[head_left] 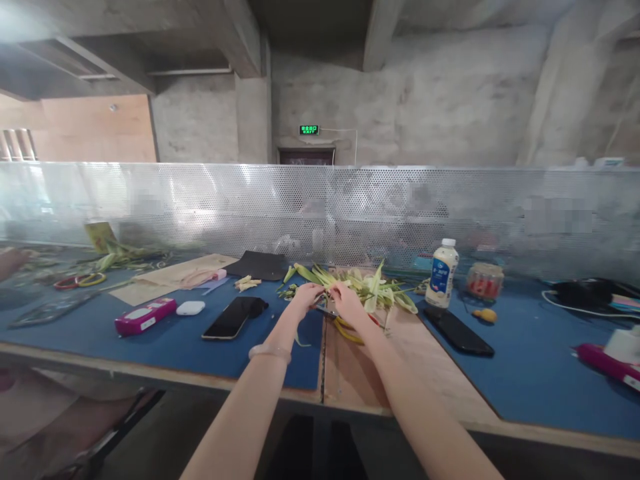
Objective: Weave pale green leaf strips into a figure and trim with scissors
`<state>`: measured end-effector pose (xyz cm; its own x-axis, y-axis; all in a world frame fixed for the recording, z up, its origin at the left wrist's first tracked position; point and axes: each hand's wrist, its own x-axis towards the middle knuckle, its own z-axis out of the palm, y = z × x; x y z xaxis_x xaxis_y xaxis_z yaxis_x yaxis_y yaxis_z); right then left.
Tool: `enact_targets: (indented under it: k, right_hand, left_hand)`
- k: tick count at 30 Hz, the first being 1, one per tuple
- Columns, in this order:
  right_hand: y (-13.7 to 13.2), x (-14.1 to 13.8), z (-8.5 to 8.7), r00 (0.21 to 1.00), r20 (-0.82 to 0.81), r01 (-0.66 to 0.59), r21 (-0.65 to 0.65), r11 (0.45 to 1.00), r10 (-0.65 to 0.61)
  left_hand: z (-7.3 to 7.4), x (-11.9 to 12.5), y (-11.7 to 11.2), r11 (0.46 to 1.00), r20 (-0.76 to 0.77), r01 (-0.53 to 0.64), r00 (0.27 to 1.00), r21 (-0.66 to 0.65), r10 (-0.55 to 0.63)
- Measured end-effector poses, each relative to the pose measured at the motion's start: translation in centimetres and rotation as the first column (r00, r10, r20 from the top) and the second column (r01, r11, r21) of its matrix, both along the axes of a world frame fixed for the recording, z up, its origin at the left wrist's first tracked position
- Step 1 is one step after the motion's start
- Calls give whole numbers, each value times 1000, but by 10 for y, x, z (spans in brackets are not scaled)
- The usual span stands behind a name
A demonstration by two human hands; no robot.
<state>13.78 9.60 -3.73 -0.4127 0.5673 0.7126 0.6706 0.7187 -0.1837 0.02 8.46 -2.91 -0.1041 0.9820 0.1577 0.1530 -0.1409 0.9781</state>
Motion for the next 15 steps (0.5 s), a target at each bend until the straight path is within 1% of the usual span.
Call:
enact_targets:
  k: [4, 7, 11, 15]
  right_hand:
    - [6, 0, -7, 998, -56, 17, -93, 995, -22]
    - [7, 3, -7, 995, -93, 7, -128, 992, -19]
    - [2, 6, 0, 989, -145, -11, -121, 993, -6]
    - [-6, 5, 8, 976, -217, -40, -78, 996, 23]
  left_hand:
    - [-2, -2, 2, 997, -20, 67, 997, -31, -68]
    - [-2, -2, 3, 994, -34, 111, 993, -21, -111]
    - [-1, 0, 2, 988, -12, 154, 988, -3, -154]
    - [1, 1, 1, 985, 58, 173, 983, 29, -174]
